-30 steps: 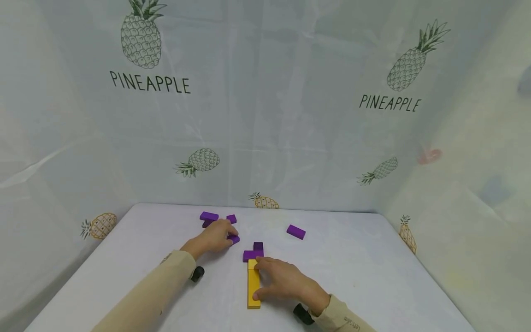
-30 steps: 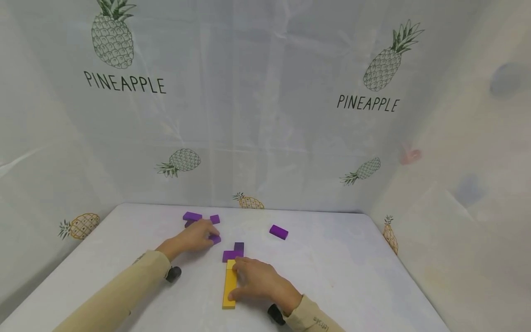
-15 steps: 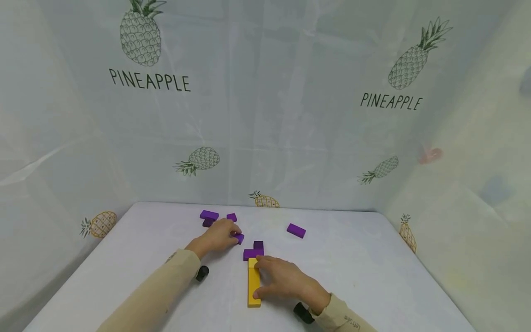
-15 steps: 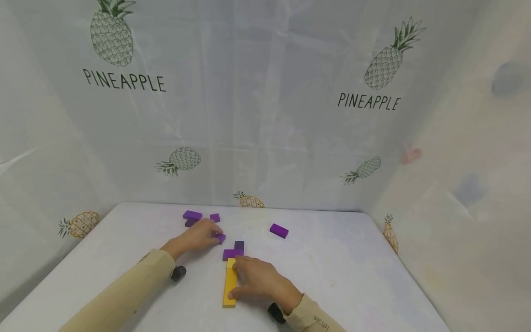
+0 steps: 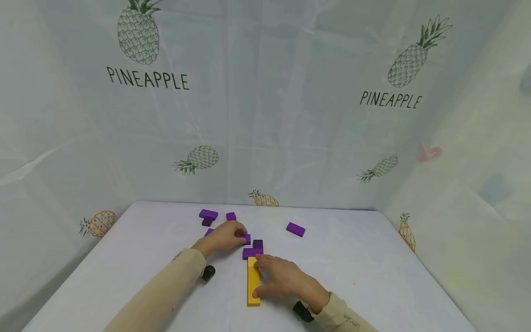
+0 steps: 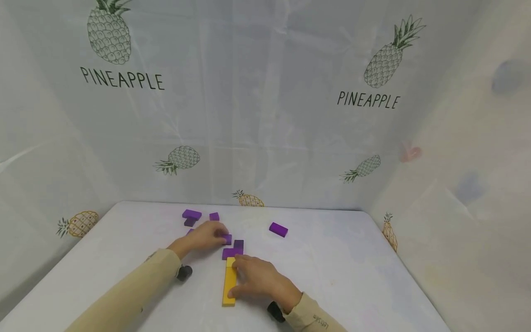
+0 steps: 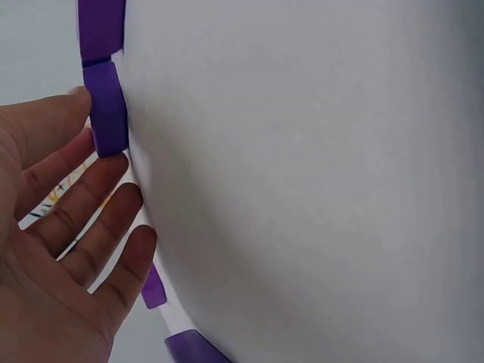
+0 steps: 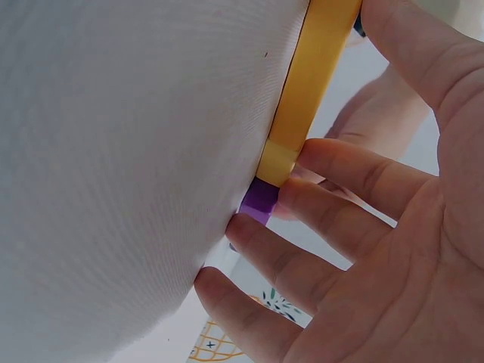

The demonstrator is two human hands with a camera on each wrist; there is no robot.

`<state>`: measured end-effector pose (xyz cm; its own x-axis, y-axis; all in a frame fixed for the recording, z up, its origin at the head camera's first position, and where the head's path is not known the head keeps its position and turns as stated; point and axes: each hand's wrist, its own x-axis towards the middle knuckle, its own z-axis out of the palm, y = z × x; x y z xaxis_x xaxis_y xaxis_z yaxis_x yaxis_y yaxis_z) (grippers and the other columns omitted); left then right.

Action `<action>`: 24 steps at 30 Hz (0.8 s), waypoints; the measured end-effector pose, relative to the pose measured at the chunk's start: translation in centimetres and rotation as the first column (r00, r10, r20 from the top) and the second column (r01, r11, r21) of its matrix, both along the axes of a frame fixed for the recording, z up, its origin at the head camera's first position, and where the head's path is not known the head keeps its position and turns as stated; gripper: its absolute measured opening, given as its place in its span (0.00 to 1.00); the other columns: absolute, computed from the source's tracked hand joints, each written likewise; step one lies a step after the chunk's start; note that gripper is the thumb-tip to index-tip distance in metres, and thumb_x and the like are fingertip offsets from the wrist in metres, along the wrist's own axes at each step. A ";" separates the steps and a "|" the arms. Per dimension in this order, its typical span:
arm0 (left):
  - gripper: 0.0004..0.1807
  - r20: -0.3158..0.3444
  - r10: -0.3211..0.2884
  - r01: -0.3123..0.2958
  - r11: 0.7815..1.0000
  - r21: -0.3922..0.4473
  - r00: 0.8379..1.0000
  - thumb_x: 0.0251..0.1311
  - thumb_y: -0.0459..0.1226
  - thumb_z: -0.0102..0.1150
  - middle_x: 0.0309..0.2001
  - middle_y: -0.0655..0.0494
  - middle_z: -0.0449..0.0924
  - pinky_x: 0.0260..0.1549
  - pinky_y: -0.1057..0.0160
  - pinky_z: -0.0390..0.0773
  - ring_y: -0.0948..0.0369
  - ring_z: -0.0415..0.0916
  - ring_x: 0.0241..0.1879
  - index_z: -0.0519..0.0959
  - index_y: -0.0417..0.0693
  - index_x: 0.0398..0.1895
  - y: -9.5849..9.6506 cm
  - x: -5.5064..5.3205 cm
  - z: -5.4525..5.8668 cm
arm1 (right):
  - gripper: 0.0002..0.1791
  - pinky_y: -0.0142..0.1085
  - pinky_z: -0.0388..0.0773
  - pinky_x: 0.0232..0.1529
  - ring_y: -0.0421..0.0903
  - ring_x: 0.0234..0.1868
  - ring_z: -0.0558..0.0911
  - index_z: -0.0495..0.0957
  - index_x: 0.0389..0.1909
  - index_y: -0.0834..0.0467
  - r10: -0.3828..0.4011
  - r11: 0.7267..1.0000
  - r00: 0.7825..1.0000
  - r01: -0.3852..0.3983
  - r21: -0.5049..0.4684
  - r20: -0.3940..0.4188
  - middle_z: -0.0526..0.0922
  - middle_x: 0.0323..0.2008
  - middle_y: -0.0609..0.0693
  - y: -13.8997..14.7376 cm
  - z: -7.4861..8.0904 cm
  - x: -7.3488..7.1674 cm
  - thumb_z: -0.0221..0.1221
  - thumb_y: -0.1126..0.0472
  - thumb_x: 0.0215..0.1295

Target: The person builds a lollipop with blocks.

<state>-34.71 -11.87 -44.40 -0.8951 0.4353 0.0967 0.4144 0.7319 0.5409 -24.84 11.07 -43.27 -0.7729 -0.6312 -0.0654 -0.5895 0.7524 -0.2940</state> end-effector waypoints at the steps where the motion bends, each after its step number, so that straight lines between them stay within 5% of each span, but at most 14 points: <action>1: 0.10 0.007 0.001 -0.001 1.000 0.003 1.000 0.59 0.38 0.67 0.36 0.61 0.79 0.47 0.55 0.77 0.61 0.75 0.39 0.83 0.49 0.44 0.1 0.0 0.0 | 0.39 0.48 0.69 0.62 0.47 0.67 0.68 0.75 0.61 0.50 0.003 1.000 1.000 -0.003 0.001 -0.004 0.70 0.67 0.46 0.0 0.0 0.0 0.64 0.31 0.52; 24: 0.08 0.089 0.003 -0.005 1.000 0.019 0.996 0.61 0.39 0.65 0.35 0.63 0.77 0.46 0.58 0.77 0.61 0.73 0.38 0.82 0.53 0.43 0.7 0.7 -0.3 | 0.39 0.47 0.70 0.62 0.47 0.67 0.68 0.76 0.60 0.50 0.004 1.000 1.000 -0.004 0.004 -0.022 0.70 0.67 0.46 -0.1 -0.3 -0.2 0.64 0.31 0.52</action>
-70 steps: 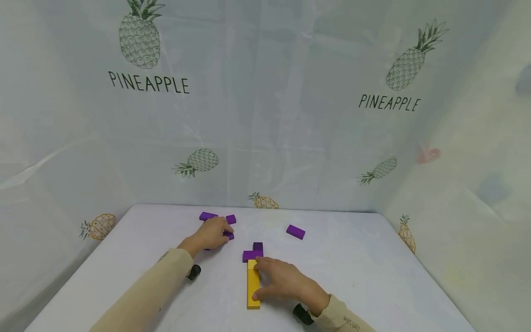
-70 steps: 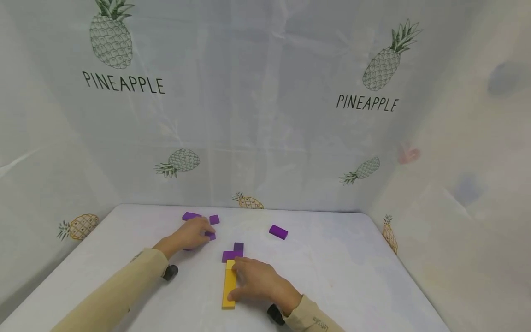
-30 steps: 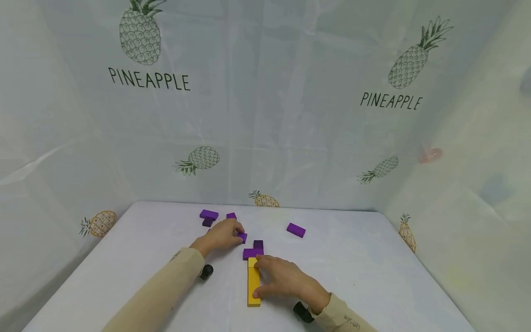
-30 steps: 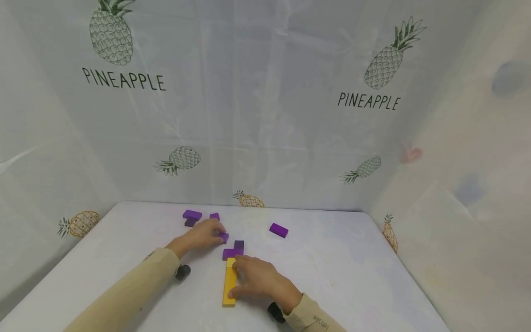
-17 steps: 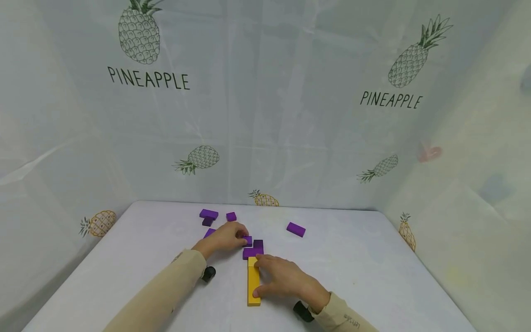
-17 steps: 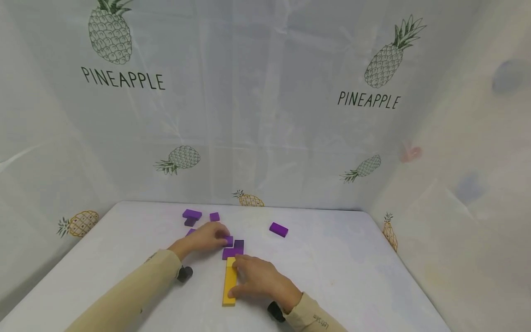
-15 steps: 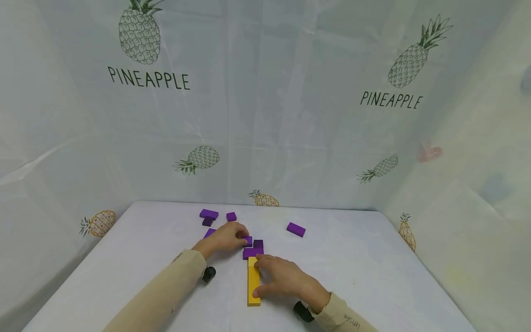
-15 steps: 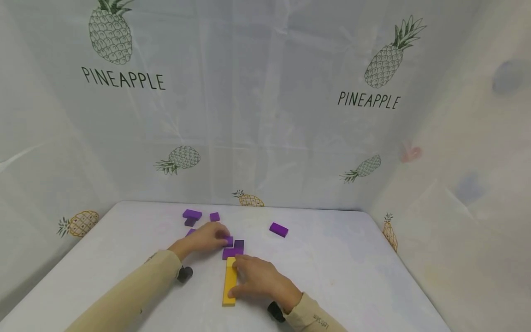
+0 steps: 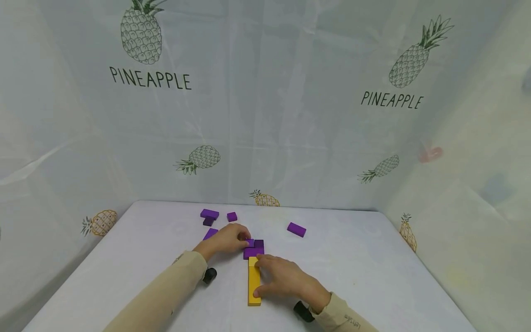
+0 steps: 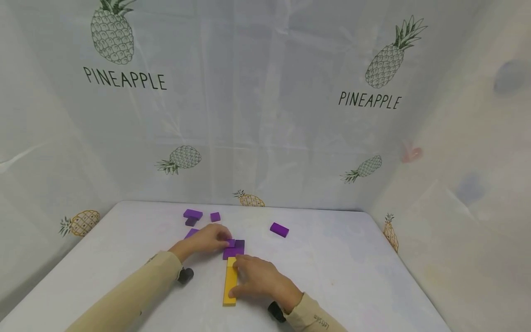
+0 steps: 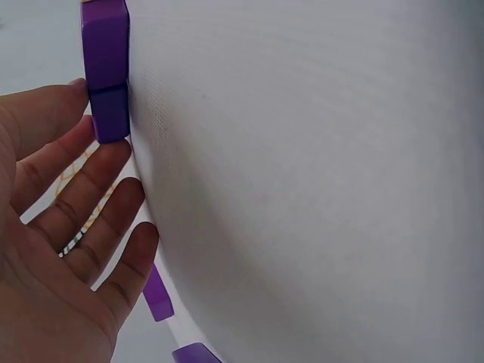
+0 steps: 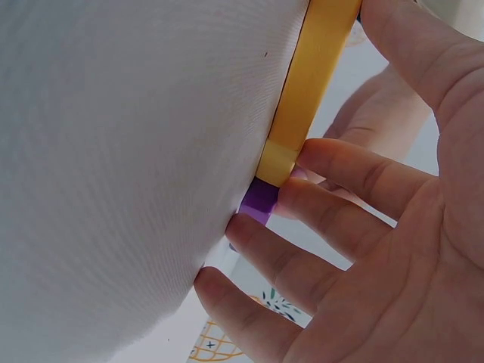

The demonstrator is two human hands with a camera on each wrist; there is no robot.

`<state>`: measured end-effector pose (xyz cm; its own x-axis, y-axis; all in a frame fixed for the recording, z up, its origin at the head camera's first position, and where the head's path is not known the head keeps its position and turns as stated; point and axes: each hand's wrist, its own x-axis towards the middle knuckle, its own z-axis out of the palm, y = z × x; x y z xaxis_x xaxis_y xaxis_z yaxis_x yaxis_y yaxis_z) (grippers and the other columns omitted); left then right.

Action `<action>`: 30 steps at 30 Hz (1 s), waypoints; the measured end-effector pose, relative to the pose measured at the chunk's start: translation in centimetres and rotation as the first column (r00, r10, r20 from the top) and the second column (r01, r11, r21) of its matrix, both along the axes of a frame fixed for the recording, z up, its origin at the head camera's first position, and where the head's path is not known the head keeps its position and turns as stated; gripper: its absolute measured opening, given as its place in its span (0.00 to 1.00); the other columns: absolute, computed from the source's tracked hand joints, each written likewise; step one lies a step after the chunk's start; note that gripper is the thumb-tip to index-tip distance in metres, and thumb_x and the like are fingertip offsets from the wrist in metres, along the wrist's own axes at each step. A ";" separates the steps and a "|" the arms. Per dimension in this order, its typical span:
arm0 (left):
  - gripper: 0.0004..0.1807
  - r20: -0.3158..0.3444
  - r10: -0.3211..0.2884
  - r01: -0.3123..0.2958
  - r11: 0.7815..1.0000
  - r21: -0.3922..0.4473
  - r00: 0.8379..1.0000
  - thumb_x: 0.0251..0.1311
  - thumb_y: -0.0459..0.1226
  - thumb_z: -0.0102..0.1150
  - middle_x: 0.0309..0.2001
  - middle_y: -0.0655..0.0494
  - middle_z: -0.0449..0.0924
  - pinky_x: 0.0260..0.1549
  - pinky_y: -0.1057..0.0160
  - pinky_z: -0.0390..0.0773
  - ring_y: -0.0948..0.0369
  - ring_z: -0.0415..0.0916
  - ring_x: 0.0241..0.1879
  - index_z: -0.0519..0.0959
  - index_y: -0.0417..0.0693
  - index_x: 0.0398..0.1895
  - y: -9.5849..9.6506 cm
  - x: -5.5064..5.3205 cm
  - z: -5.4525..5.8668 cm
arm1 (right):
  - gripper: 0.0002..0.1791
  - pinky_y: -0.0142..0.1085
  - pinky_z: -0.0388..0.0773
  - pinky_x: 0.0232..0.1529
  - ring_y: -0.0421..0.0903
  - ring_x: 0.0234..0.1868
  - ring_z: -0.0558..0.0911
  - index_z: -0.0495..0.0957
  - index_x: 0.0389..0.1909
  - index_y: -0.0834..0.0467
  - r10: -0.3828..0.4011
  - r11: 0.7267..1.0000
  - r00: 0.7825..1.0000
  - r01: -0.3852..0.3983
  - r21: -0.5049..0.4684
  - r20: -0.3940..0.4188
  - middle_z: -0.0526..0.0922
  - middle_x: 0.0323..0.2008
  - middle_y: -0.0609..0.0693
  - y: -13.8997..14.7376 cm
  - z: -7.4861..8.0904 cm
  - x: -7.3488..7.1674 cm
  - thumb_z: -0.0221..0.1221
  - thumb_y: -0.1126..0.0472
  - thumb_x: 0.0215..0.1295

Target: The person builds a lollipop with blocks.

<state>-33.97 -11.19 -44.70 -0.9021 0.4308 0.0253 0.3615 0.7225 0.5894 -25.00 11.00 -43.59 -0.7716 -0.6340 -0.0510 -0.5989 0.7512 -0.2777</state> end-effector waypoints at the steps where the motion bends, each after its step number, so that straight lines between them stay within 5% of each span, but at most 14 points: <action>1: 0.08 0.000 -0.002 0.002 1.000 0.001 1.000 0.61 0.38 0.65 0.35 0.63 0.77 0.46 0.58 0.77 0.61 0.73 0.38 0.82 0.52 0.42 0.0 0.0 0.0 | 0.39 0.47 0.70 0.62 0.47 0.67 0.68 0.76 0.60 0.50 0.000 1.000 1.000 0.000 -0.002 0.000 0.70 0.67 0.47 0.0 0.0 0.0 0.64 0.31 0.52; 23: 0.07 0.017 -0.003 0.003 1.000 -0.002 1.000 0.61 0.39 0.65 0.34 0.63 0.77 0.45 0.58 0.77 0.61 0.72 0.37 0.82 0.53 0.42 0.1 0.0 0.0 | 0.40 0.48 0.70 0.61 0.47 0.67 0.68 0.75 0.60 0.50 0.000 1.000 1.000 0.000 0.002 0.007 0.70 0.67 0.47 0.0 0.0 -0.2 0.64 0.30 0.51; 30: 0.10 0.002 0.026 -0.026 0.999 0.018 1.000 0.61 0.40 0.65 0.37 0.63 0.77 0.45 0.58 0.77 0.61 0.72 0.39 0.82 0.52 0.46 -1.4 0.2 0.3 | 0.40 0.49 0.69 0.62 0.47 0.67 0.68 0.76 0.60 0.49 -0.013 1.000 0.999 0.013 -0.010 0.030 0.70 0.67 0.46 0.0 0.1 0.0 0.64 0.30 0.51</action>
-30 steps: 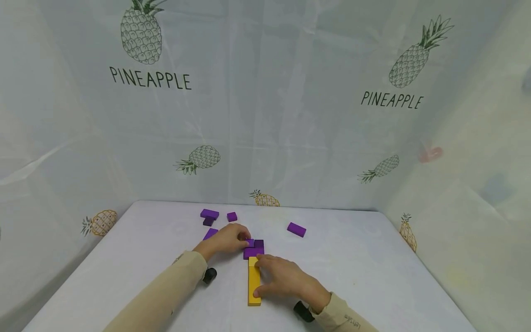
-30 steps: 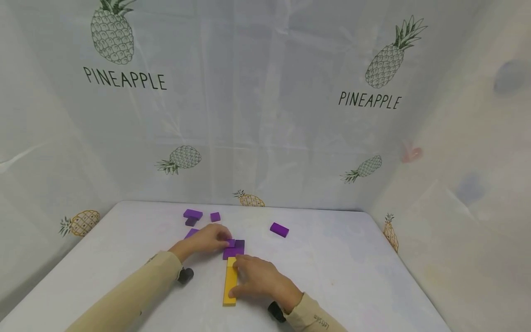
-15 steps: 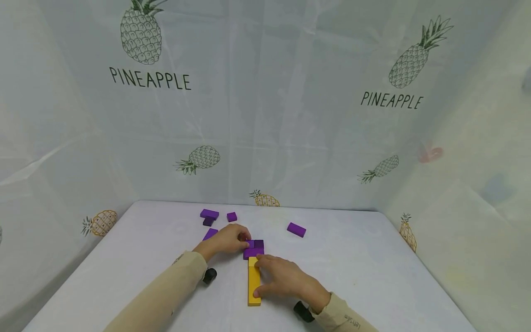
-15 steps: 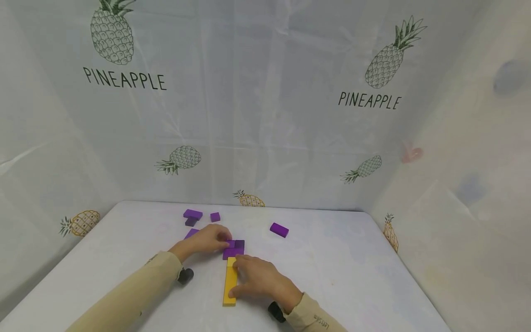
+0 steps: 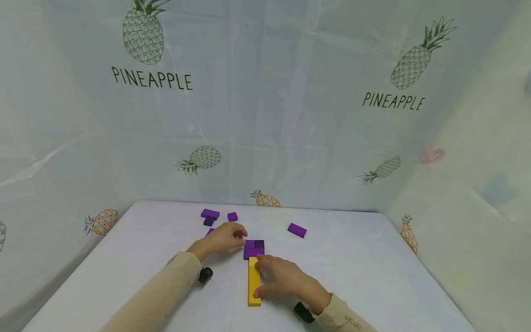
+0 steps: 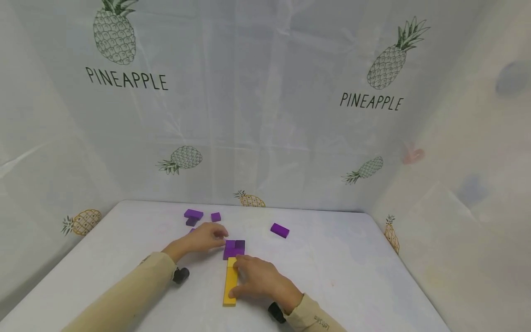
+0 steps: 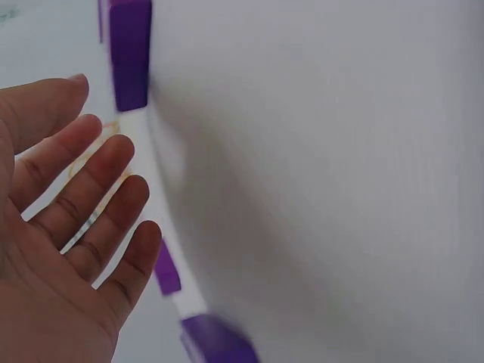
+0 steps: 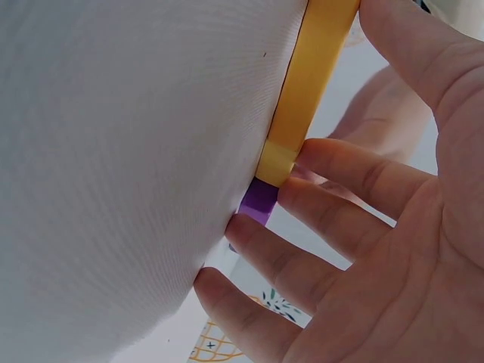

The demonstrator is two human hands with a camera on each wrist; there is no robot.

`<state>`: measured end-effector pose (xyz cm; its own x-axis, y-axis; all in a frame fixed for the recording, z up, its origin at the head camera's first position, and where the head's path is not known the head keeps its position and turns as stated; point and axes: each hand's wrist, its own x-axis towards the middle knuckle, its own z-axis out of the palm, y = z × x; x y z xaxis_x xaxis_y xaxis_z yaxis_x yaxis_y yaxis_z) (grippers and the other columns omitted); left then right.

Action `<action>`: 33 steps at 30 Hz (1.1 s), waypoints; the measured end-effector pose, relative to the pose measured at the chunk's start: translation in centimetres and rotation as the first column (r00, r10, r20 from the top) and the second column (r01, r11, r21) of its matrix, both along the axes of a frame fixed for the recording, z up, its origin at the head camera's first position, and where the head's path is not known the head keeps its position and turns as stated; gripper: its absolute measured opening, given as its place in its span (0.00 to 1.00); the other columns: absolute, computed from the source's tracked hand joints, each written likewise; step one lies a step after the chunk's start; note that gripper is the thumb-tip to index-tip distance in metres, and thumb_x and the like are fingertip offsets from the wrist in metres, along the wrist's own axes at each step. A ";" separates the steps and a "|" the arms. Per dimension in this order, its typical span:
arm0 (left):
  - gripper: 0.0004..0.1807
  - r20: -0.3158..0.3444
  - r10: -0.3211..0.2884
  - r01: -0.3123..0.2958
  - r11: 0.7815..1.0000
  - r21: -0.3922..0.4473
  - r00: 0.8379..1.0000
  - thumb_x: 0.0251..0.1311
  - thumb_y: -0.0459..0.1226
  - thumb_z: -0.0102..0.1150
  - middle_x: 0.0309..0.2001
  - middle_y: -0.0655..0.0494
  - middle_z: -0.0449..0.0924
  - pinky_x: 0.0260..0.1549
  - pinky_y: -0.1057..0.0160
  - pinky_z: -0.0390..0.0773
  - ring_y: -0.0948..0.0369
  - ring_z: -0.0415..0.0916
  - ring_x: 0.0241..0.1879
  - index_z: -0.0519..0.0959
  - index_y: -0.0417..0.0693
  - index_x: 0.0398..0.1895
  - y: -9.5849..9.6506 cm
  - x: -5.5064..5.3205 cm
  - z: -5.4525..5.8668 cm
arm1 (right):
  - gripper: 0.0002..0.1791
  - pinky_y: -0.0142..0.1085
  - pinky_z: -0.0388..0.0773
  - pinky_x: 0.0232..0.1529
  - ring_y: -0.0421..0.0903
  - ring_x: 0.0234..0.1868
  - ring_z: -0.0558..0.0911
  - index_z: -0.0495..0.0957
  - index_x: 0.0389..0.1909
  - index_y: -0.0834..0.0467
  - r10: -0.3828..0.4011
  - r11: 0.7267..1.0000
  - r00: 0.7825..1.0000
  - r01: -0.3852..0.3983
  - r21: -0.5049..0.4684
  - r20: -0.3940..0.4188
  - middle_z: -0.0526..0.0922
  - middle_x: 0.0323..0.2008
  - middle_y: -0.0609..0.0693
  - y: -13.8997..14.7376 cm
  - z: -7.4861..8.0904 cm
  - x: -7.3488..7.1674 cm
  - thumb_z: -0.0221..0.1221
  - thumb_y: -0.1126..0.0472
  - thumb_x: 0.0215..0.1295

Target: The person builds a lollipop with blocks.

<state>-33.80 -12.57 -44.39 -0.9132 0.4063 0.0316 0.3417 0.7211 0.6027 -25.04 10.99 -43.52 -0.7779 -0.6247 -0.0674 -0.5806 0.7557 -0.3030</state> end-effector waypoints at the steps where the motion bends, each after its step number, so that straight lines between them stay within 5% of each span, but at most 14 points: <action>1: 0.11 -0.005 0.011 -0.011 1.000 0.000 1.000 0.61 0.39 0.65 0.38 0.63 0.77 0.45 0.58 0.77 0.61 0.72 0.40 0.82 0.52 0.46 -0.4 0.0 0.2 | 0.40 0.49 0.69 0.62 0.47 0.67 0.68 0.75 0.60 0.49 -0.003 1.000 1.000 0.003 0.000 0.003 0.70 0.67 0.46 0.0 0.0 0.0 0.64 0.30 0.51; 9: 0.13 -0.102 0.035 -0.035 0.999 0.003 0.994 0.58 0.35 0.67 0.44 0.53 0.78 0.51 0.51 0.75 0.53 0.73 0.47 0.81 0.46 0.46 -4.0 0.6 1.1 | 0.40 0.49 0.69 0.62 0.47 0.67 0.68 0.75 0.61 0.49 -0.012 1.000 1.000 0.012 0.011 0.001 0.70 0.67 0.46 0.1 0.0 -0.1 0.64 0.30 0.51; 14: 0.17 -0.192 0.015 -0.029 0.997 -0.071 0.981 0.53 0.36 0.70 0.50 0.51 0.78 0.61 0.46 0.66 0.47 0.70 0.58 0.82 0.44 0.47 -6.1 1.0 0.7 | 0.40 0.47 0.68 0.63 0.47 0.67 0.68 0.75 0.61 0.49 -0.001 1.000 1.000 0.001 0.007 -0.004 0.70 0.67 0.46 0.2 -0.1 -0.1 0.64 0.30 0.51; 18: 0.21 -0.255 -0.035 -0.001 0.991 -0.137 0.966 0.50 0.37 0.73 0.50 0.49 0.77 0.59 0.44 0.67 0.45 0.70 0.56 0.82 0.41 0.49 -7.3 1.3 0.7 | 0.40 0.46 0.68 0.63 0.47 0.67 0.68 0.75 0.61 0.49 0.012 1.000 1.000 -0.012 0.003 -0.010 0.69 0.67 0.46 0.2 -0.1 0.0 0.64 0.30 0.52; 25: 0.26 -0.248 -0.057 0.012 0.984 -0.178 0.967 0.47 0.38 0.74 0.55 0.44 0.74 0.58 0.43 0.67 0.43 0.68 0.58 0.80 0.41 0.52 -8.2 1.6 1.2 | 0.39 0.46 0.68 0.63 0.47 0.67 0.68 0.75 0.61 0.49 0.005 1.000 1.000 -0.005 0.003 -0.021 0.69 0.67 0.46 0.2 0.0 0.1 0.64 0.31 0.52; 33: 0.25 -0.213 -0.039 -0.001 0.983 -0.184 0.976 0.50 0.35 0.73 0.55 0.42 0.76 0.60 0.41 0.65 0.40 0.68 0.60 0.79 0.39 0.53 -8.7 1.8 0.3 | 0.39 0.48 0.68 0.63 0.46 0.67 0.68 0.75 0.61 0.47 -0.016 1.000 1.000 0.016 0.000 0.027 0.69 0.67 0.44 0.1 0.0 0.2 0.64 0.31 0.51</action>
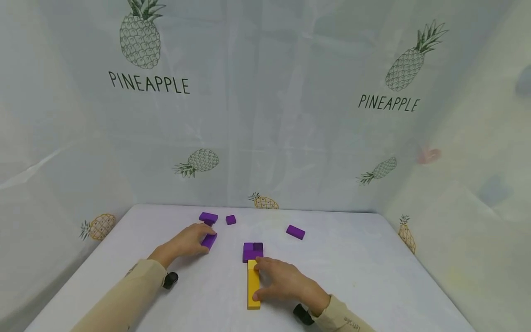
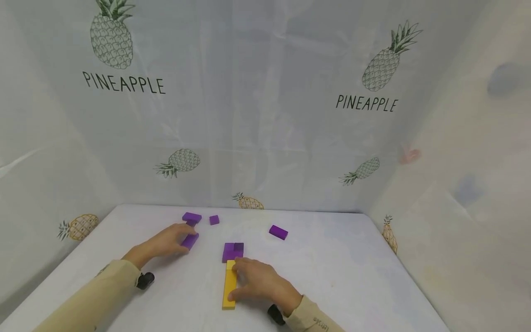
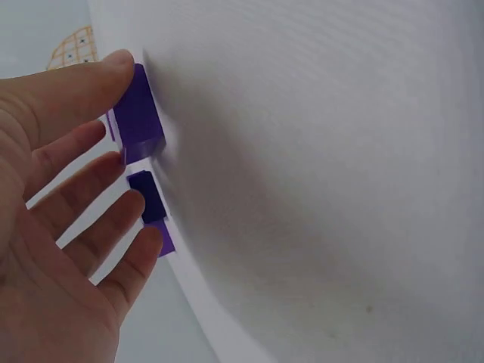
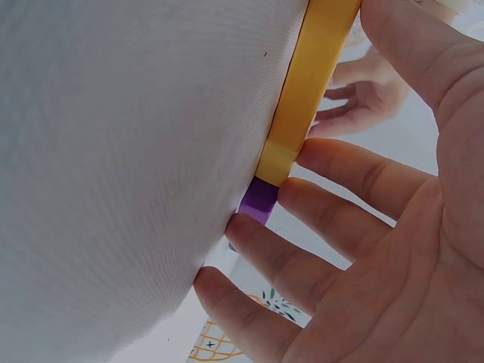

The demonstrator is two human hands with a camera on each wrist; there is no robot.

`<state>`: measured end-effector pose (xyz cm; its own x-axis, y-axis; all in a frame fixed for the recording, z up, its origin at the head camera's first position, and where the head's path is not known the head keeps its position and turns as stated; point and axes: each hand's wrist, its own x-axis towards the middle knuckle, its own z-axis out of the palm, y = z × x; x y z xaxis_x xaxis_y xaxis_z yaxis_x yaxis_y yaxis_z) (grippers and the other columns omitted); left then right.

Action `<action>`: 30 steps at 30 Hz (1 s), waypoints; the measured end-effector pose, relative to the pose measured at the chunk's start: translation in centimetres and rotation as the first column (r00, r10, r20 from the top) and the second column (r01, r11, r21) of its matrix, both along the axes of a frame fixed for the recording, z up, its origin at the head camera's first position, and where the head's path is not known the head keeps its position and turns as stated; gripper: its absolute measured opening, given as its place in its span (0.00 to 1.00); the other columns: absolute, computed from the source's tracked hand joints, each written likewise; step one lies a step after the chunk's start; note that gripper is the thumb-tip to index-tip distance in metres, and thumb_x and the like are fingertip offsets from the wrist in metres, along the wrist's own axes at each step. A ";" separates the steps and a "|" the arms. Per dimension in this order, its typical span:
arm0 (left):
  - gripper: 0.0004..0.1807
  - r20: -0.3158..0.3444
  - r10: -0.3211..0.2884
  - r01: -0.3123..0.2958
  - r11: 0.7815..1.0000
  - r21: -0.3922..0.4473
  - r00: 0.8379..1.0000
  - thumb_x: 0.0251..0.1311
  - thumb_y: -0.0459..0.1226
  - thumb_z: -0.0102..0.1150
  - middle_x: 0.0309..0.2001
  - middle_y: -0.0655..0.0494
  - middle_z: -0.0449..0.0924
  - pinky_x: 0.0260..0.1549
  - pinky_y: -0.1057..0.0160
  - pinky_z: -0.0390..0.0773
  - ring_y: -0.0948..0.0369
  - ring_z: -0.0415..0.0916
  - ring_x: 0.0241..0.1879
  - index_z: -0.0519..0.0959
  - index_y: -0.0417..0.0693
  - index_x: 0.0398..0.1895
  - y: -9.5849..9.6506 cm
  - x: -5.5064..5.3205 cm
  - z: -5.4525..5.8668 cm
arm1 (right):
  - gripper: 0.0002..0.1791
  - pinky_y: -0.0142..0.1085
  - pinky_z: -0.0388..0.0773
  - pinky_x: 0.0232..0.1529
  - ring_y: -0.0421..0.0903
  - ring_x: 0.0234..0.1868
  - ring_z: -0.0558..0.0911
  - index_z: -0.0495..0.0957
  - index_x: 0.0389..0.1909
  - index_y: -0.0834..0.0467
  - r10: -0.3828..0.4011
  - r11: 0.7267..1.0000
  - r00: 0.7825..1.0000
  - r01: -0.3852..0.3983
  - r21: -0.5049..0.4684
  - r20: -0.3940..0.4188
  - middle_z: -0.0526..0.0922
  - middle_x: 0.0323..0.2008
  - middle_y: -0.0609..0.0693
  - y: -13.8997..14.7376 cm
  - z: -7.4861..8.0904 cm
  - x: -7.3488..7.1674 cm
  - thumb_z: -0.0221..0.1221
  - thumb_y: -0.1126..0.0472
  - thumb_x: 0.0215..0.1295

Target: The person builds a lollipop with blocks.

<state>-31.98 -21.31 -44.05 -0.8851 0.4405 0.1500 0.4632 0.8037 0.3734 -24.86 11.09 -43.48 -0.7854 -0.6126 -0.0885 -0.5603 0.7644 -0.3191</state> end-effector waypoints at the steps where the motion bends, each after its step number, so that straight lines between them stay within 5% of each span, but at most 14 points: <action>1: 0.25 0.004 0.004 -0.004 1.000 0.002 1.000 0.50 0.34 0.73 0.55 0.42 0.76 0.60 0.42 0.65 0.41 0.68 0.60 0.79 0.39 0.53 0.0 0.0 0.0 | 0.39 0.47 0.68 0.63 0.46 0.66 0.68 0.75 0.61 0.47 0.003 1.000 1.000 -0.003 0.003 -0.004 0.69 0.67 0.44 0.0 0.0 0.0 0.64 0.31 0.51; 17: 0.25 0.033 0.031 -0.031 0.999 0.019 0.999 0.51 0.35 0.72 0.58 0.41 0.74 0.61 0.42 0.64 0.41 0.67 0.61 0.80 0.39 0.54 0.1 0.0 -0.2 | 0.39 0.46 0.69 0.63 0.46 0.66 0.68 0.75 0.61 0.47 0.008 1.000 1.000 -0.008 0.024 -0.022 0.69 0.67 0.44 -0.1 -0.1 -0.1 0.64 0.30 0.51; 24: 0.25 0.043 -0.003 0.003 1.000 0.017 0.999 0.51 0.34 0.72 0.55 0.44 0.75 0.59 0.45 0.68 0.45 0.70 0.58 0.80 0.39 0.54 1.6 0.1 0.0 | 0.39 0.47 0.68 0.63 0.46 0.67 0.68 0.75 0.61 0.48 0.005 1.000 1.000 -0.005 0.013 -0.012 0.69 0.67 0.44 0.0 -0.1 -0.1 0.65 0.31 0.51; 30: 0.24 0.067 0.045 -0.046 0.999 0.011 0.997 0.51 0.37 0.73 0.53 0.52 0.76 0.59 0.49 0.70 0.50 0.72 0.56 0.81 0.44 0.53 3.6 0.2 0.1 | 0.39 0.47 0.68 0.63 0.46 0.66 0.68 0.75 0.61 0.47 0.004 1.000 1.000 -0.004 0.014 -0.017 0.69 0.67 0.44 0.0 -0.2 -0.1 0.64 0.30 0.51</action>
<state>-31.79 -17.72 -43.92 -0.9125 0.3978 0.0952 0.3999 0.8185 0.4125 -24.92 11.07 -43.65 -0.7845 -0.6145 -0.0835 -0.5684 0.7664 -0.2992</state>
